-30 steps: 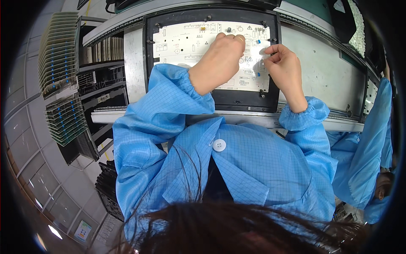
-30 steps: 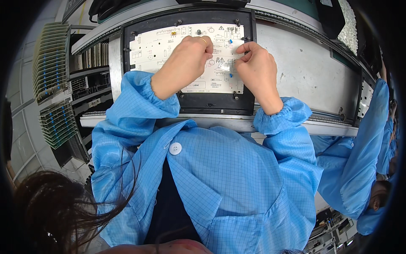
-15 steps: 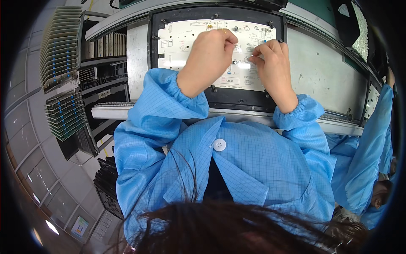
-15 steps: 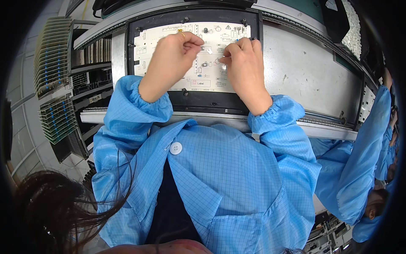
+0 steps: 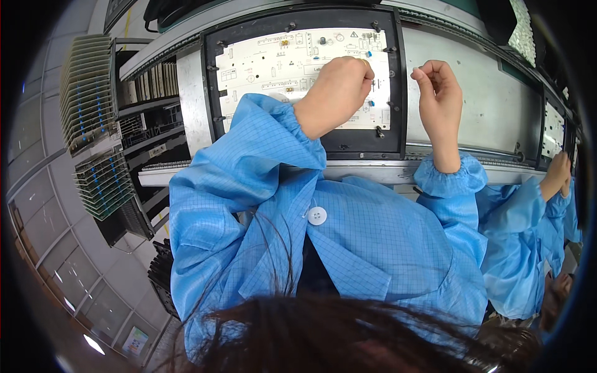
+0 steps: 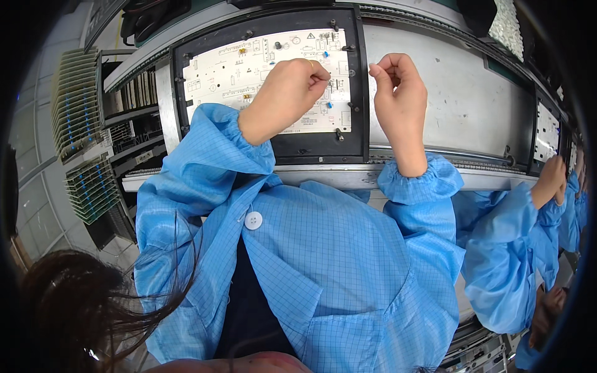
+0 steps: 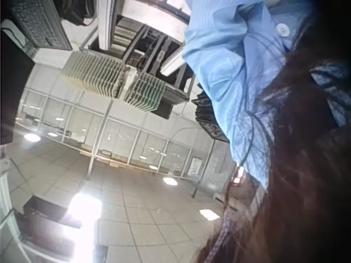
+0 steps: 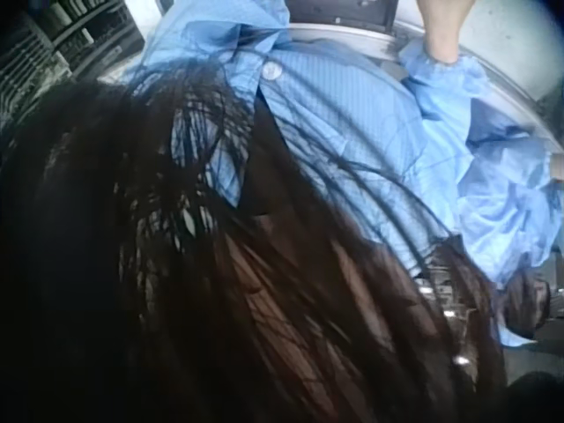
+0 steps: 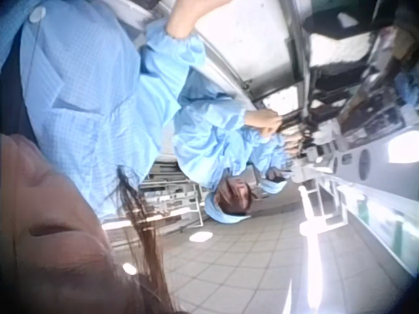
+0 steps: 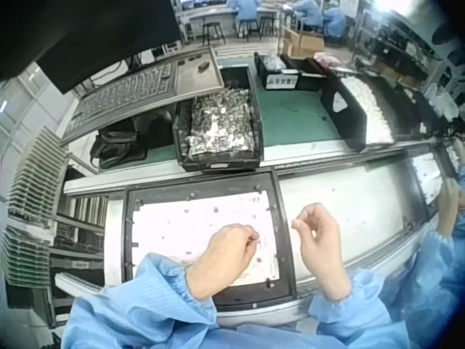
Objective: Manually placing small electronic components onto a circuit board panel at a manufacturing station.
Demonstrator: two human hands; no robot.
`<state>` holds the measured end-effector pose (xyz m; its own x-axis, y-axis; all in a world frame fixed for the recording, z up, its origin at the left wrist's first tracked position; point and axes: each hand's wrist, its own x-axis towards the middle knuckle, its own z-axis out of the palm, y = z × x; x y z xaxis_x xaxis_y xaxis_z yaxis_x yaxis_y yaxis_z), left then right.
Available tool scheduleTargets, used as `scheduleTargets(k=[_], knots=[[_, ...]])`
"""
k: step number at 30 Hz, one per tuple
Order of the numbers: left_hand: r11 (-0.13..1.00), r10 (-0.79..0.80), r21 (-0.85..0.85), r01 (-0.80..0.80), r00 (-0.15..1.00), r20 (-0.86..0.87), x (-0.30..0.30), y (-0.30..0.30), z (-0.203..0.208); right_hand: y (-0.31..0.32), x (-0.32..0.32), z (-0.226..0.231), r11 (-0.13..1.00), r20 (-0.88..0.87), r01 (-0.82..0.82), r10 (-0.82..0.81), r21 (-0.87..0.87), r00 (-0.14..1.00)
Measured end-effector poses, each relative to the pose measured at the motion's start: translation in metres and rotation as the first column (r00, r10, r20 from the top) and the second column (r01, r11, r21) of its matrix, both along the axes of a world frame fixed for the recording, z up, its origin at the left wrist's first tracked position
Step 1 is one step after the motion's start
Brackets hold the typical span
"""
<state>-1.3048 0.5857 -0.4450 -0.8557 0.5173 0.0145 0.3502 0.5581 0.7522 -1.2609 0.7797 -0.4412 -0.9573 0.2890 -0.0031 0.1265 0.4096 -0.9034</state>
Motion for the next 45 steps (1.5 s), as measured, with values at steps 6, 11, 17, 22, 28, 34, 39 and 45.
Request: scheduleTargets(k=[6,11,17,22,28,34,39,45], knots=[[0.997,-0.04,-0.062,0.039,0.999,-0.025,-0.001,0.002,0.005,0.001,0.006,-0.007,1.0,-0.029,0.015,-0.015,-0.011,0.999],[0.997,-0.044,-0.061,0.044,0.999,0.0,-0.002,0.004,0.007,-0.001,0.006,-0.002,0.999,-0.021,0.02,-0.021,-0.036,1.0],[0.972,-0.096,-0.22,0.085,0.995,-0.04,-0.001,0.014,0.014,-0.011,0.007,0.007,1.0,0.062,0.001,0.0,-0.009,0.998],[0.963,-0.185,-0.233,0.138,0.964,-0.193,0.005,0.017,0.014,-0.018,0.004,0.004,0.995,0.223,-0.102,0.103,-0.018,0.969],[0.956,-0.111,-0.285,0.068,0.985,-0.135,0.013,-0.006,0.021,-0.02,0.003,0.0,0.986,0.232,-0.127,0.1,0.107,0.968],[0.953,-0.121,-0.294,0.074,0.982,-0.147,0.014,-0.007,0.008,-0.025,-0.003,0.003,0.957,0.21,-0.14,0.086,0.255,0.974],[0.973,-0.06,-0.228,0.018,0.982,-0.181,0.016,-0.004,0.002,-0.028,-0.007,0.006,0.949,0.215,-0.124,0.062,0.291,0.975],[0.983,-0.124,-0.156,0.099,0.979,-0.161,0.01,0.001,0.005,-0.051,0.004,0.004,0.75,0.075,-0.143,0.125,0.646,0.989]])
